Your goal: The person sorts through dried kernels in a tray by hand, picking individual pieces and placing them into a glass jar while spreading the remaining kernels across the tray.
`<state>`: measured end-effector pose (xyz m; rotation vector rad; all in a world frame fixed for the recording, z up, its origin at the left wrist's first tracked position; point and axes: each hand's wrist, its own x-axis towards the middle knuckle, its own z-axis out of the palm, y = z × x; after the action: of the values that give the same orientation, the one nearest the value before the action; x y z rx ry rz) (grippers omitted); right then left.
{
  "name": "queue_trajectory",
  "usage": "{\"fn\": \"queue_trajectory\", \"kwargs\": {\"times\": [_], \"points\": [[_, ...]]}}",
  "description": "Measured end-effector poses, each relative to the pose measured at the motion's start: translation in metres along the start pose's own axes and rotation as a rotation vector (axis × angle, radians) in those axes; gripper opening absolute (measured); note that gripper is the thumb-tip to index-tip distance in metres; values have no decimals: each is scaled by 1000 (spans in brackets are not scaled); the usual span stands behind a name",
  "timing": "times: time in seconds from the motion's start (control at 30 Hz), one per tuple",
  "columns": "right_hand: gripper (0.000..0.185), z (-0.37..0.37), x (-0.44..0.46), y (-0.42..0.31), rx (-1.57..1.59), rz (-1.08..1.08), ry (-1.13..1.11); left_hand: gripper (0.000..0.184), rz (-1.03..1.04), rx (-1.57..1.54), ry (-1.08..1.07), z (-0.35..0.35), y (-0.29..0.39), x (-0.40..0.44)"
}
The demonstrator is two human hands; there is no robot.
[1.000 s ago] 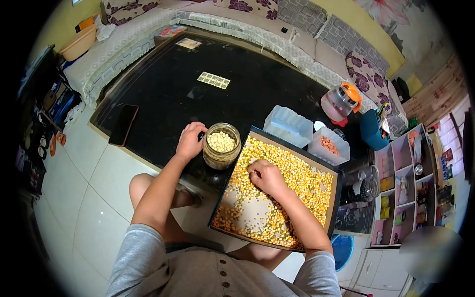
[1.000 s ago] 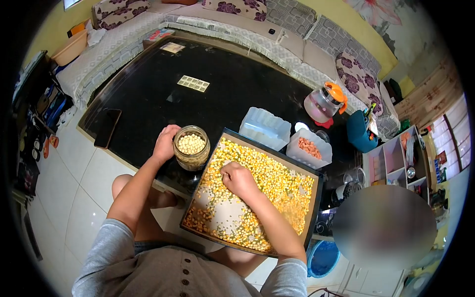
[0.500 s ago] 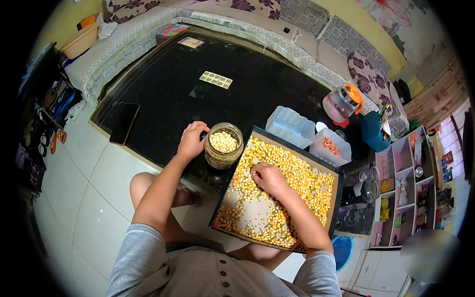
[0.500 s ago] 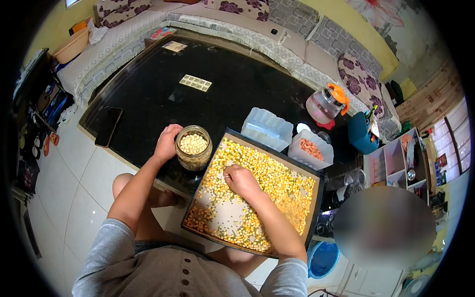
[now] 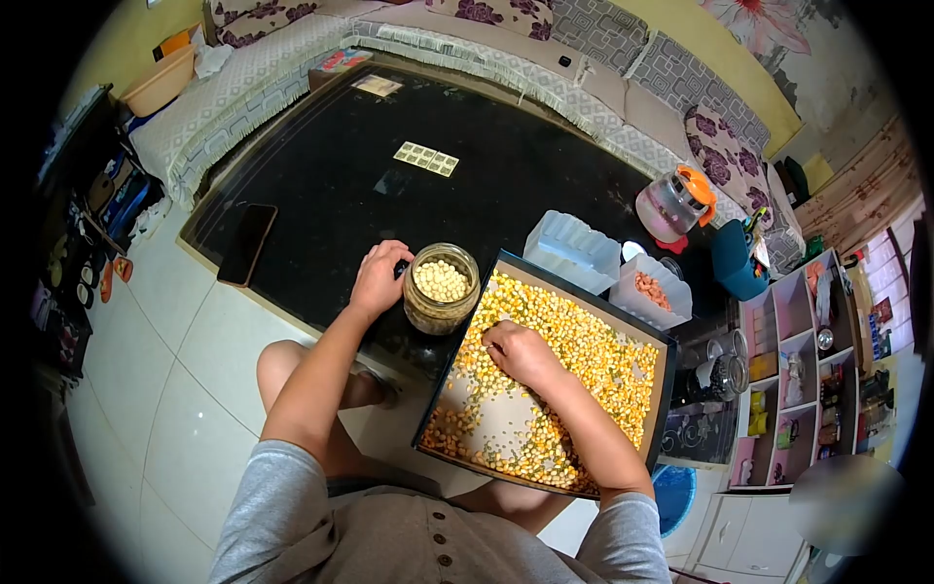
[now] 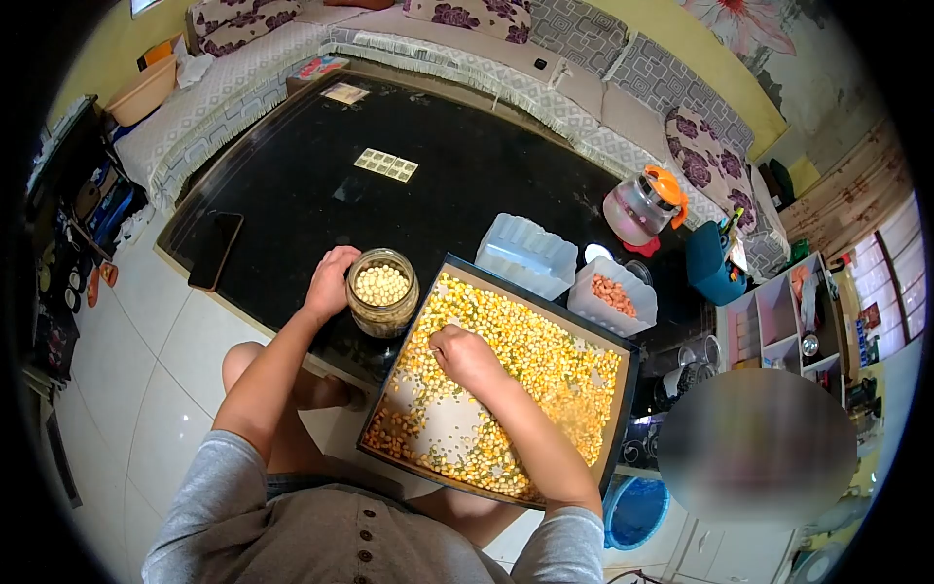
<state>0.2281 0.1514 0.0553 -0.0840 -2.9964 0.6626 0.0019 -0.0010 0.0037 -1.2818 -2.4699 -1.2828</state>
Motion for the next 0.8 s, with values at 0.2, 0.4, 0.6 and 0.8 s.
{"fn": "queue_trajectory", "kwargs": {"times": [0.2, 0.4, 0.6, 0.8], "points": [[8, 1, 0, -6, 77, -36, 68, 14, -5, -6, -19, -2, 1, 1], [3, 3, 4, -7, -47, -42, -31, 15, -5, -15, -5, -2, 2, 0], [6, -7, 0, -2, -32, 0, -41, 15, 11, -15, -3, 0, -2, 1], [14, -84, 27, -30, 49, 34, 211, 15, 11, -16, -8, -2, 1, 0]]}}
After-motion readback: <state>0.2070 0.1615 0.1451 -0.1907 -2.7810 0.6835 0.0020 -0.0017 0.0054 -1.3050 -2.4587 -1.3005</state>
